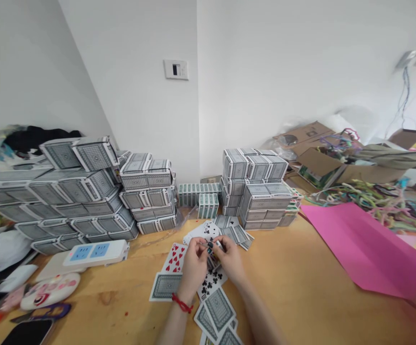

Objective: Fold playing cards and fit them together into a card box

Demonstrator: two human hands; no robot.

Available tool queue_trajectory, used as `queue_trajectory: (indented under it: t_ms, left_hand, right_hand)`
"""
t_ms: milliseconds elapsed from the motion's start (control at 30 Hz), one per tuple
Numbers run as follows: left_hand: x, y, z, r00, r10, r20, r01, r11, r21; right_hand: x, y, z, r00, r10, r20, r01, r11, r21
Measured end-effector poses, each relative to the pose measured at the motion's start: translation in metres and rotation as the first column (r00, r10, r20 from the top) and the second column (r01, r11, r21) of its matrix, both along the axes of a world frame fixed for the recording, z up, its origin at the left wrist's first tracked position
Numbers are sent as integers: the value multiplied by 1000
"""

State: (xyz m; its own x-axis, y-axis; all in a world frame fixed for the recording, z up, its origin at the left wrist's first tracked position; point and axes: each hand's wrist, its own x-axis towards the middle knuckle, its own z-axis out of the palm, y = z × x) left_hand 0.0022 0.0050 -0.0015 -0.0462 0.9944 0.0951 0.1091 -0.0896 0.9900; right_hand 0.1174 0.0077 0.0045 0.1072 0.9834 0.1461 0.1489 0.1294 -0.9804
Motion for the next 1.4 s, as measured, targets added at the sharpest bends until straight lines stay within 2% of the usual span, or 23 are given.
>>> queue_trajectory:
  t_ms: [133,267,467,633,867,967,1100,1233,1400]
  left_hand:
    - [1,-1,-1,999,0,33,0,1000,-1]
    - [1,0,2,999,-27,28,27,999,-20]
    - [2,1,10,996,-22,-87,20,999,-31]
    - [1,0,8,986,73,-150,-74,997,-1]
    - [-4,1,9,982,147,-122,-141,988,58]
    - [-6,0,13,979,141,-150,-131,989,74]
    - [-5,-1,17,986,107,-129,-99,993,64]
    - [-4,0,12,993,64,-98,-58,996,67]
    - [-5,-1,8,980,70,-187,-44,990,137]
  right_hand:
    - [2,0,3,999,28,-36,-29,999,-23]
    - [2,2,-1,997,-16,-74,15,1000,-21]
    - [3,6,-10,980,-76,-185,67,996,-51]
    - [2,3,-6,996,-39,-80,36,999,-38]
    - [0,1,2,998,64,8,-64,997,-38]
    - [0,0,2,996,93,-11,-94,995,-39]
    - [-1,1,0,999,25,-34,-27,999,-38]
    - [0,2,-2,997,-30,-74,28,999,-29]
    - [0,2,2,998,-6,-70,5,1000,-11]
